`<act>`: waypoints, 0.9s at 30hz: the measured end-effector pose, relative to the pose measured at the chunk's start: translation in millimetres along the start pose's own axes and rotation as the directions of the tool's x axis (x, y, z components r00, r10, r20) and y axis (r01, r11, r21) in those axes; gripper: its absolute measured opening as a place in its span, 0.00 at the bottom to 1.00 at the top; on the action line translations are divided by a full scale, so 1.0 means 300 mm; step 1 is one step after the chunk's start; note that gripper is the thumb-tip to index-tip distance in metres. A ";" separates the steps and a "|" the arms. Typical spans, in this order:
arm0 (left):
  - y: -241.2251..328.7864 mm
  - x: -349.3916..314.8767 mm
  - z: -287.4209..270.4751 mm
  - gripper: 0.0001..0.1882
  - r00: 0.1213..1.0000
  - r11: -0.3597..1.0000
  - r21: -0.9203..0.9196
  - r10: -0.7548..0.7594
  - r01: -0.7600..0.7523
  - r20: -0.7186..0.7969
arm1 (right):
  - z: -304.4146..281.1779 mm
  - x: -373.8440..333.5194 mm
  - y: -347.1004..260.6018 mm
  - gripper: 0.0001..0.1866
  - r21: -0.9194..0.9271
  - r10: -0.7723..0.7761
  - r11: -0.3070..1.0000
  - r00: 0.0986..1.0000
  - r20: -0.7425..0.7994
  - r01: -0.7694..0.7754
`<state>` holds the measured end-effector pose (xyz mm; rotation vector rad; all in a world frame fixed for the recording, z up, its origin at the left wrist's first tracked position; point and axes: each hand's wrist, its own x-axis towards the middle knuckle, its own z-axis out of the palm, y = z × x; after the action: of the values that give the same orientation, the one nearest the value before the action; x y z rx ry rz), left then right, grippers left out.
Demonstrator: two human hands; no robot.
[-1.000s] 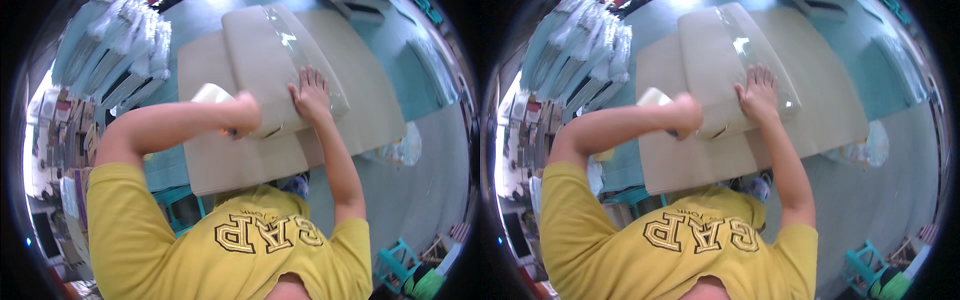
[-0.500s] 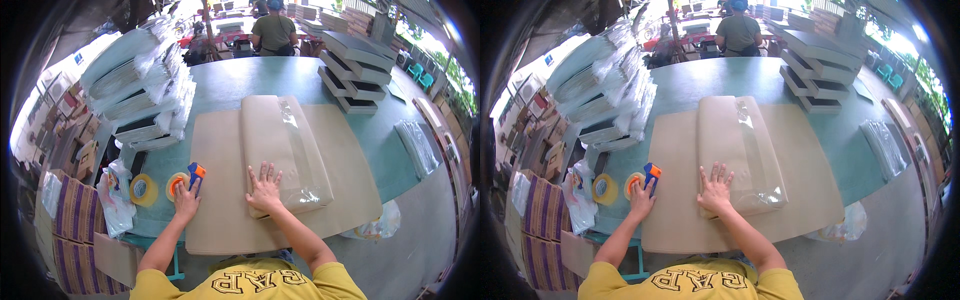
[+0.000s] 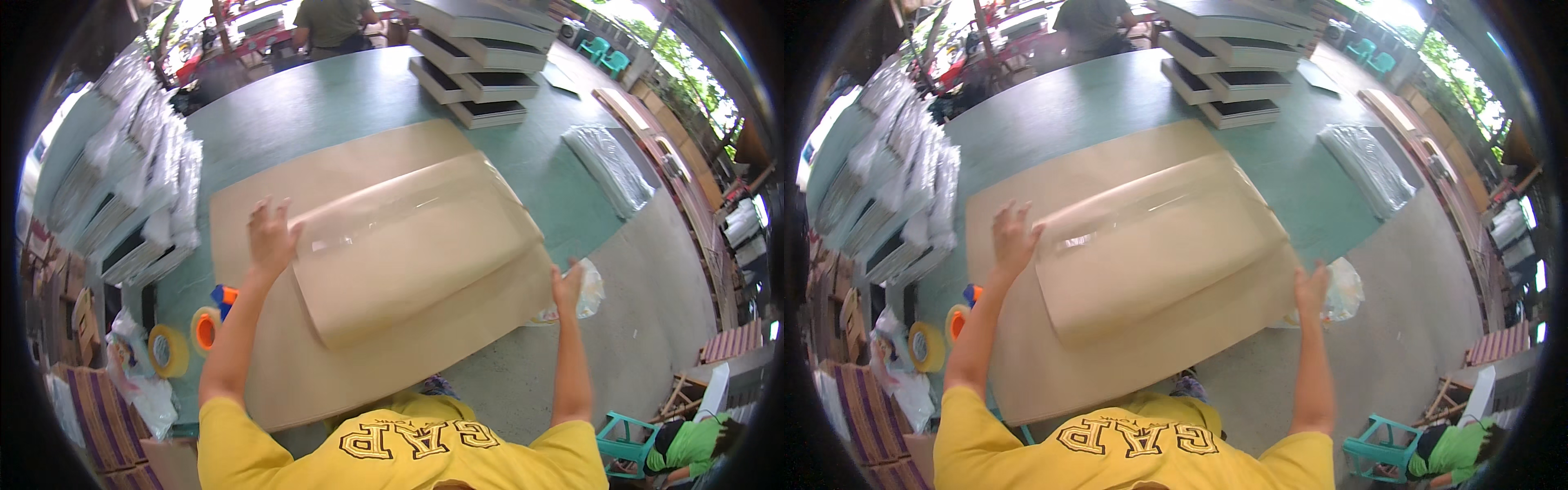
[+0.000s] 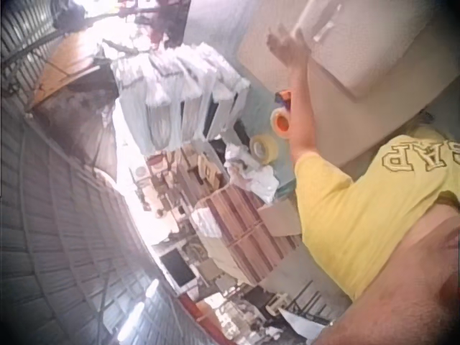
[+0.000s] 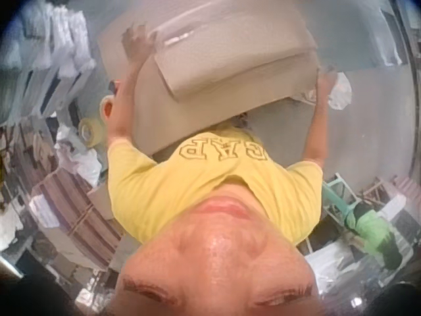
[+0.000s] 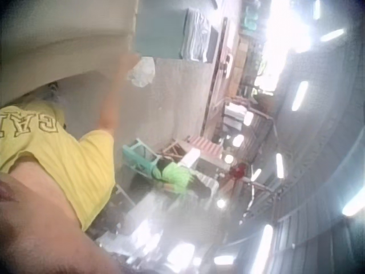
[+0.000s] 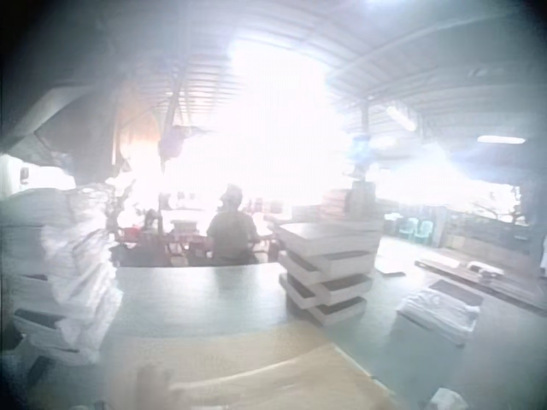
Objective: The person wraps a board already sealed in plastic using a large sheet of brown paper, folding the edges around the board and securing the seams with clear tape from a dispenser, then places the finished package on a stack and picks up a new board to repeat the process.
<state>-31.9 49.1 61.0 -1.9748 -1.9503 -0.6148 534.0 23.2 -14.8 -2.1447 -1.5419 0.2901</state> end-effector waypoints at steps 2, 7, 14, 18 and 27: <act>0.112 0.117 0.143 0.26 0.957 0.970 -0.241 0.050 0.021 0.286 | 0.093 -0.011 0.023 0.22 0.379 0.107 0.905 0.965 0.239 -0.194; 0.468 0.148 0.274 0.32 0.705 0.854 -0.354 -0.021 0.382 0.709 | 0.124 -0.091 -0.379 0.24 0.494 0.151 0.810 0.926 0.347 -0.317; 0.372 -0.111 0.142 0.29 0.692 0.776 -0.222 -0.344 0.590 0.634 | 0.166 -0.037 -0.489 0.28 0.229 -0.022 0.970 0.915 0.402 -0.078; 0.299 -0.291 0.069 0.35 0.617 0.701 -0.064 -0.577 0.711 0.535 | 0.284 -0.003 -0.640 0.31 0.298 -0.178 0.954 0.862 0.475 0.032; 0.282 -0.822 -0.179 0.20 0.597 0.438 -0.497 -0.772 0.749 0.218 | 0.152 -0.303 -0.681 0.11 0.467 -0.931 0.274 0.354 -0.091 0.841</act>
<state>50.3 -194.7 -7.7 -1.0986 -2.8538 -1.5800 312.9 1.2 37.6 -0.6192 -2.2723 0.3968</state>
